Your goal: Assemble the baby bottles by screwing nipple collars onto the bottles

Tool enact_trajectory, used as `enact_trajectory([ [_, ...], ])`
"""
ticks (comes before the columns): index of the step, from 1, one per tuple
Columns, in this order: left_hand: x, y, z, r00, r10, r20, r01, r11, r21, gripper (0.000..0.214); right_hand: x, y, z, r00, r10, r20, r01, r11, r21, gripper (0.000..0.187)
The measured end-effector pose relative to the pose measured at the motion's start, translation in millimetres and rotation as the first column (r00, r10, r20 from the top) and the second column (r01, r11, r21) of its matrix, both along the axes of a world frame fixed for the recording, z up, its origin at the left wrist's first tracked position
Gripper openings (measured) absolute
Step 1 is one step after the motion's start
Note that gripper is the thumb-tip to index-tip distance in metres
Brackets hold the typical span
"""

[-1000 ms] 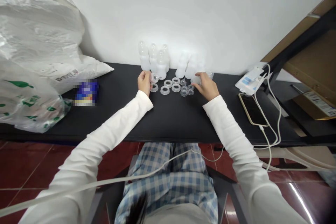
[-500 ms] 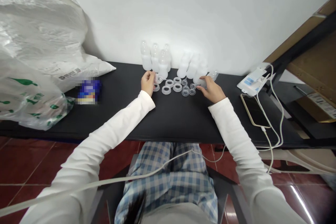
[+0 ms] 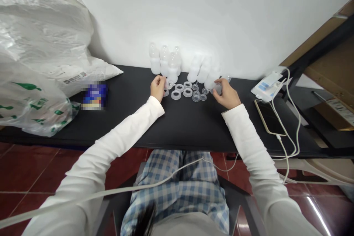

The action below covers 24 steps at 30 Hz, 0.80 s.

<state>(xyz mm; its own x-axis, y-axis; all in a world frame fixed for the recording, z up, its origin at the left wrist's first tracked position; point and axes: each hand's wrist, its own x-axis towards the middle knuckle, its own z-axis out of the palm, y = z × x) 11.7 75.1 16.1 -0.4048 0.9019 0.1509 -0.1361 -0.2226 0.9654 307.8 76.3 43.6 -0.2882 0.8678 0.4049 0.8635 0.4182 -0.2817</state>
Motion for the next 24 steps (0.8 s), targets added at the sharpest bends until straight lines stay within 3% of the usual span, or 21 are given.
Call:
enact_trajectory([
  [7, 0, 2, -4.0, 1.0, -0.013, -0.022, 0.014, 1.0, 0.024, 0.043, 7, -3, 9.6, 0.99, 0.071, -0.118, -0.065, 0.996, 0.053, 0.039],
  [14, -5, 11, -16.5, 0.997, -0.008, -0.076, 0.013, 0.997, 0.071, 0.049, 30, 3, 7.2, 0.997, 0.073, -0.025, -0.077, 0.976, -0.204, 0.027],
  [18, -5, 11, -19.8, 0.996, -0.023, -0.081, 0.03, 0.995, 0.092, 0.05, 37, 10, -6.3, 0.999, -0.034, 0.031, 0.04, 0.969, -0.245, 0.042],
  [24, 0, 7, -17.7, 0.995, -0.046, -0.088, 0.055, 0.994, 0.097, 0.052, 42, 24, -33.5, 0.981, -0.167, -0.096, 0.15, 0.976, -0.161, 0.075],
])
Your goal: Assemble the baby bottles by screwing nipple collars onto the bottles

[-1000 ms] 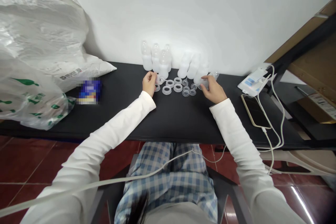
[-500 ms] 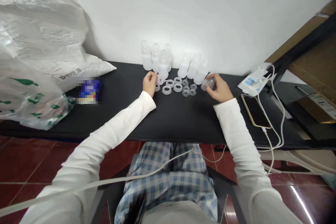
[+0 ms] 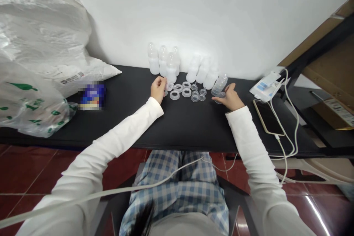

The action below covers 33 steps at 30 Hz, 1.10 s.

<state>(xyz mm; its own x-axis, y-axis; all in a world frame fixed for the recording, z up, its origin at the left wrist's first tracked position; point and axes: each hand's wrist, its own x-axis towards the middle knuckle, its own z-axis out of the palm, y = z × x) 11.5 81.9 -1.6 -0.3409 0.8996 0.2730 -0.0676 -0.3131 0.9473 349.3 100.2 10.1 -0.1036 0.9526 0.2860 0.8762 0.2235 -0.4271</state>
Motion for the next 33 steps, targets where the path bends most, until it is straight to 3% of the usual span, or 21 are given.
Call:
enact_trajectory([
  [6, 3, -4, 3.1, 0.999, -0.003, -0.037, 0.003, 1.0, -0.007, 0.049, -3, 5, -9.0, 0.998, -0.063, -0.006, 0.064, 0.997, 0.039, 0.065],
  [10, 3, -3, 1.4, 0.999, -0.015, -0.043, 0.015, 1.0, -0.007, 0.048, -6, 4, -8.1, 0.987, -0.13, 0.098, 0.127, 0.991, 0.038, 0.05],
  [13, 2, -1, -0.3, 0.998, -0.027, -0.048, 0.026, 1.0, -0.016, 0.047, -9, 4, -8.8, 0.966, -0.191, 0.174, 0.174, 0.979, 0.109, 0.055],
  [16, 2, -1, -0.6, 0.996, -0.073, -0.049, 0.072, 0.997, -0.017, 0.047, -14, 1, -6.1, 0.947, -0.291, 0.137, 0.247, 0.93, 0.271, 0.061],
  [19, 4, -3, -0.8, 0.984, -0.161, -0.073, 0.163, 0.986, 0.026, 0.047, -25, -9, 1.9, 0.94, -0.342, 0.005, 0.306, 0.847, 0.435, 0.046],
  [21, 8, -4, -1.8, 0.968, -0.223, -0.117, 0.231, 0.971, 0.058, 0.049, -38, -18, 6.6, 0.963, -0.268, -0.031, 0.246, 0.825, 0.508, 0.036],
  [24, 14, -9, -4.3, 0.925, -0.312, -0.218, 0.34, 0.935, 0.104, 0.049, -66, -32, 7.6, 0.994, -0.007, 0.105, -0.048, 0.857, 0.513, 0.033],
  [27, 20, -13, -6.0, 0.871, -0.374, -0.318, 0.438, 0.884, 0.16, 0.043, -95, -40, 4.0, 0.96, 0.162, 0.23, -0.257, 0.836, 0.484, 0.038],
  [30, 21, -16, -5.4, 0.845, -0.363, -0.393, 0.466, 0.86, 0.209, 0.04, -114, -40, 2.1, 0.942, 0.234, 0.242, -0.325, 0.815, 0.48, 0.032],
  [33, 20, -18, -3.3, 0.853, -0.263, -0.452, 0.398, 0.887, 0.235, 0.043, -120, -39, 2.1, 0.937, 0.306, 0.171, -0.351, 0.815, 0.461, 0.029],
])
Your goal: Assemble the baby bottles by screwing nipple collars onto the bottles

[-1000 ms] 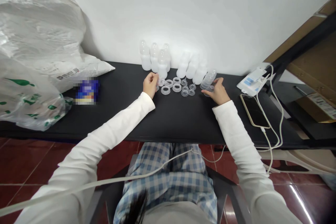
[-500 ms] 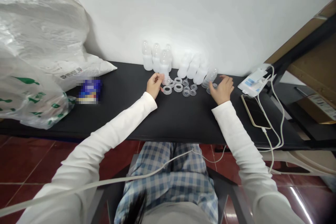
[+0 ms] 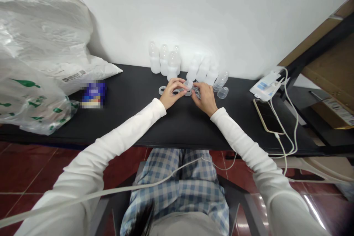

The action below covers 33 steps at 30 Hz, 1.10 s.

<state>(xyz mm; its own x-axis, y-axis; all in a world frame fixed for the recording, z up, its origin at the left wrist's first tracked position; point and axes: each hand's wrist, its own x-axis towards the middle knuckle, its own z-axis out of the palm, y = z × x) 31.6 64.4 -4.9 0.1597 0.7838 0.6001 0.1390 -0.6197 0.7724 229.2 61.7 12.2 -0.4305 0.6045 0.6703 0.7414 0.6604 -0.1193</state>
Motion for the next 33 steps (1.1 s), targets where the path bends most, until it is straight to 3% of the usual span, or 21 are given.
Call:
enact_trajectory([
  [2, 0, -1, 0.9, 1.0, 0.001, -0.008, -0.001, 1.0, -0.018, 0.044, -1, 0, -0.7, 0.998, 0.033, -0.062, -0.036, 0.999, -0.041, 0.03],
  [5, 2, -5, 0.0, 0.992, -0.113, 0.056, 0.12, 0.984, -0.129, 0.045, -1, -1, -3.4, 0.989, 0.064, -0.137, -0.075, 0.994, -0.078, 0.029],
  [8, 3, -8, -0.7, 0.984, -0.149, 0.101, 0.167, 0.964, -0.206, 0.05, 0, -2, -5.5, 0.984, 0.086, -0.153, -0.099, 0.992, -0.079, 0.024],
  [11, 1, -11, 3.1, 0.986, -0.167, 0.024, 0.169, 0.972, -0.165, 0.059, 3, -1, -6.1, 0.981, 0.136, -0.142, -0.144, 0.988, -0.054, 0.02],
  [16, -3, -16, 14.3, 0.97, -0.202, -0.137, 0.185, 0.975, -0.126, 0.055, 5, -1, -7.1, 0.963, 0.231, -0.143, -0.234, 0.972, -0.004, 0.012],
  [22, 1, -19, 13.6, 0.978, -0.206, -0.04, 0.194, 0.958, -0.212, 0.06, 4, -3, -2.6, 0.972, 0.232, -0.025, -0.233, 0.973, -0.013, 0.015],
  [25, -2, -10, 10.1, 0.993, -0.089, 0.083, 0.108, 0.959, -0.262, 0.059, 11, 0, 3.1, 0.973, 0.222, 0.063, -0.222, 0.975, -0.008, 0.016],
  [28, -14, 5, 8.7, 0.975, 0.117, 0.189, -0.068, 0.966, -0.248, 0.053, 29, 6, 11.6, 0.993, 0.091, 0.073, -0.088, 0.995, -0.046, 0.017],
  [33, -49, 24, 2.6, 0.944, 0.315, 0.096, -0.289, 0.932, -0.219, 0.046, 65, 13, 28.5, 0.991, -0.054, 0.126, 0.074, 0.985, -0.159, 0.026],
])
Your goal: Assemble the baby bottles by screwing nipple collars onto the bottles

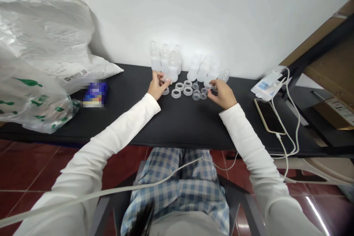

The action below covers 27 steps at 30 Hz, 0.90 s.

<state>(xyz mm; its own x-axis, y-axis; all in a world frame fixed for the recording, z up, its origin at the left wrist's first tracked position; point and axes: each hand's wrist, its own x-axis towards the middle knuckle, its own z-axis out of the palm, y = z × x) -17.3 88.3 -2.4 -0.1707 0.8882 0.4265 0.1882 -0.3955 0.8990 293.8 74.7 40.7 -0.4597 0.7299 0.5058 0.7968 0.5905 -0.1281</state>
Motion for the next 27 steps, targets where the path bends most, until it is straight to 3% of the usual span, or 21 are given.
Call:
enact_trajectory([
  [7, -25, 8, -15.8, 0.956, 0.089, -0.28, -0.142, 0.975, -0.174, 0.045, 24, 1, 8.5, 0.994, -0.095, 0.053, 0.103, 0.981, -0.167, 0.023],
  [15, -22, 7, -19.7, 0.88, 0.056, -0.472, -0.161, 0.969, -0.185, 0.032, 25, 11, -12.7, 0.962, -0.037, 0.269, 0.073, 0.989, -0.125, 0.017],
  [19, -19, 7, -20.6, 0.883, 0.098, -0.458, -0.167, 0.979, -0.113, 0.031, 23, 10, -17.7, 0.956, -0.067, 0.286, 0.098, 0.99, -0.097, 0.023],
  [24, -14, 11, -13.8, 0.932, 0.163, -0.324, -0.195, 0.979, -0.067, 0.029, 14, 0, -0.4, 0.979, -0.126, 0.161, 0.125, 0.992, 0.012, 0.033],
  [27, -12, 12, -9.1, 0.938, 0.133, -0.319, -0.169, 0.981, -0.089, 0.025, 5, -5, 7.4, 0.986, -0.154, 0.067, 0.149, 0.986, 0.077, 0.032],
])
